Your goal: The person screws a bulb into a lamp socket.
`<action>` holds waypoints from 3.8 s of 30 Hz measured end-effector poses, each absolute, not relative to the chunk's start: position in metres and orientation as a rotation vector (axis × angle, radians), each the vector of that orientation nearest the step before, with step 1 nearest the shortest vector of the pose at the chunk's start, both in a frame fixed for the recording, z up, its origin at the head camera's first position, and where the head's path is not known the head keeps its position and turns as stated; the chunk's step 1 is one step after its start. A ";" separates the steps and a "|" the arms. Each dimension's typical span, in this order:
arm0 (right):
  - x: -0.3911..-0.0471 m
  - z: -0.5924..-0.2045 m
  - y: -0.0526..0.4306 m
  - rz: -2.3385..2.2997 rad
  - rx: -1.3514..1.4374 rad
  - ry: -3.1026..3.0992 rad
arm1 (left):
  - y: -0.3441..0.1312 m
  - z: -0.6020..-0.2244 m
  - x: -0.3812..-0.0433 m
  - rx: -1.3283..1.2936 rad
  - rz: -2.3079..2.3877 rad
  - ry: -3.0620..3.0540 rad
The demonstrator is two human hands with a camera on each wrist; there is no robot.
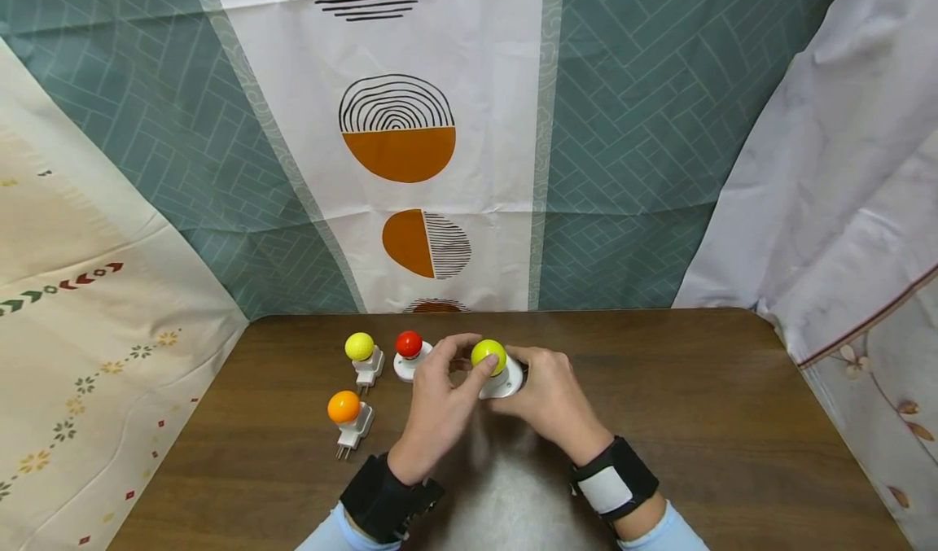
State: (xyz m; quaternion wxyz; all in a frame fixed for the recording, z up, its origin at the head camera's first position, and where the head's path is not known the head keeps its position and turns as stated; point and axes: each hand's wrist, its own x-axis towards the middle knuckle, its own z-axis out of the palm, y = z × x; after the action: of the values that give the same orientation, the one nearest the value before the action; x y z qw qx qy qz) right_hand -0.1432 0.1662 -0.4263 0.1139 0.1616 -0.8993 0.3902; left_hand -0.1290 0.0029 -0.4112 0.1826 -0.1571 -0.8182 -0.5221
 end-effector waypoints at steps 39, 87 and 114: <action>-0.147 -0.428 0.166 1.132 0.469 -2.619 | 0.002 -0.412 -0.131 -0.454 -1.476 -2.314; -0.144 -0.427 0.168 1.182 0.480 -2.634 | 0.004 -0.411 -0.128 -0.474 -1.502 -2.340; -0.146 -0.430 0.168 1.173 0.534 -2.619 | -0.004 -0.409 -0.136 -0.715 -1.401 -2.402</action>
State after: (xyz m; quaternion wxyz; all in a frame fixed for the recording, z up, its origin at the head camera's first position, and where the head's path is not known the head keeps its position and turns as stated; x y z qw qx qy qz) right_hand -0.1457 0.1681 -0.4298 0.1109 0.1817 -0.8917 0.3994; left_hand -0.1357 -0.0039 -0.4087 0.1347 -0.2466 -0.8290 -0.4835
